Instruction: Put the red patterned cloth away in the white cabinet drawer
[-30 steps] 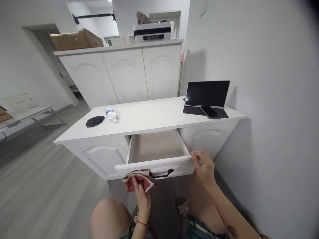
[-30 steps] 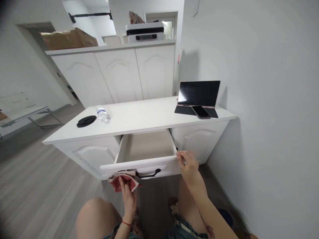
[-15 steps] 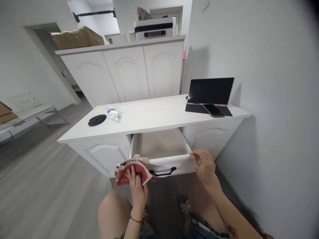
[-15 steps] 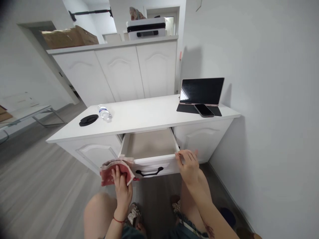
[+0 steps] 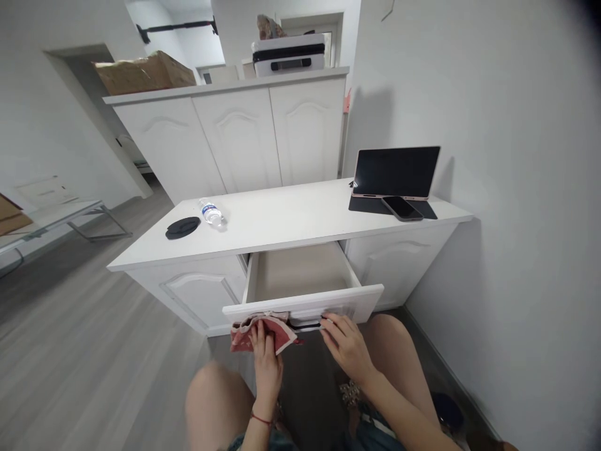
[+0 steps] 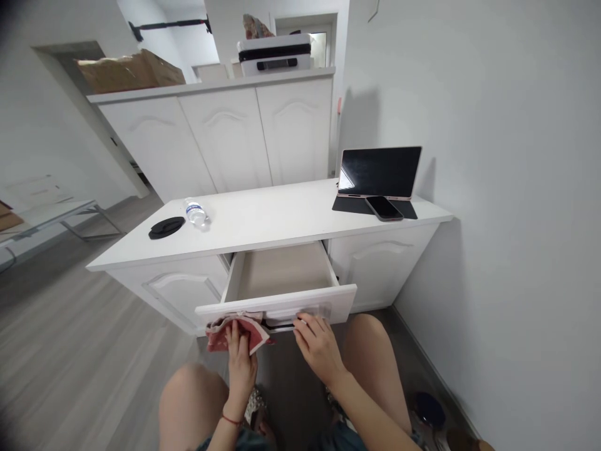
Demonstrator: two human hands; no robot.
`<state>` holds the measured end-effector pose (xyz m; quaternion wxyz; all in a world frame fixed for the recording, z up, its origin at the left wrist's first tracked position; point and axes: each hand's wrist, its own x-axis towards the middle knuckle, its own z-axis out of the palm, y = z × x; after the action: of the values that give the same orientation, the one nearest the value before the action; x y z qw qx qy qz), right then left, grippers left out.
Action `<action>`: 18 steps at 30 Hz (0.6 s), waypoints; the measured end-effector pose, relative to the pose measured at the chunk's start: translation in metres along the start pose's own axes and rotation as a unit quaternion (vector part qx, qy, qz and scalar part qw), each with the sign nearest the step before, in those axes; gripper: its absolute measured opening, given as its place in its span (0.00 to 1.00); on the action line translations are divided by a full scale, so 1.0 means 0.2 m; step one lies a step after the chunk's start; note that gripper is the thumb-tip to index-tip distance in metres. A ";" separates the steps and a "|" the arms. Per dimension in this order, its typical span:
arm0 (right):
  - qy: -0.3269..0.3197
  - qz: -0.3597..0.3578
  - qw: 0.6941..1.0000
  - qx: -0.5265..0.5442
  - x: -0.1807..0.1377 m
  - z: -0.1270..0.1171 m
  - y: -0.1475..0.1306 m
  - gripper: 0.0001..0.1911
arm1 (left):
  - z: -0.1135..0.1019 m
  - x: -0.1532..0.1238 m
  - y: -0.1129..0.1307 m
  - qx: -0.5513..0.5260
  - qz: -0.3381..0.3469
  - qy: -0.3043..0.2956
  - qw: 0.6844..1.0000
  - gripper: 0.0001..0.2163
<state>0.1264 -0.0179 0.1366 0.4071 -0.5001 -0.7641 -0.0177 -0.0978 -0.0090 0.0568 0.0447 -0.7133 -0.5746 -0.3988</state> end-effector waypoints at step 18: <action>-0.030 0.084 0.976 0.197 0.19 0.16 0.10 0.10 | 0.15 -0.17 -0.08 -0.194 -0.127 -0.158 0.960 0.22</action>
<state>0.1171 0.0348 0.1318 0.4744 -0.4728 -0.7198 0.1824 -0.0959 -0.0140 0.0087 -0.2370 -0.6832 -0.5719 -0.3873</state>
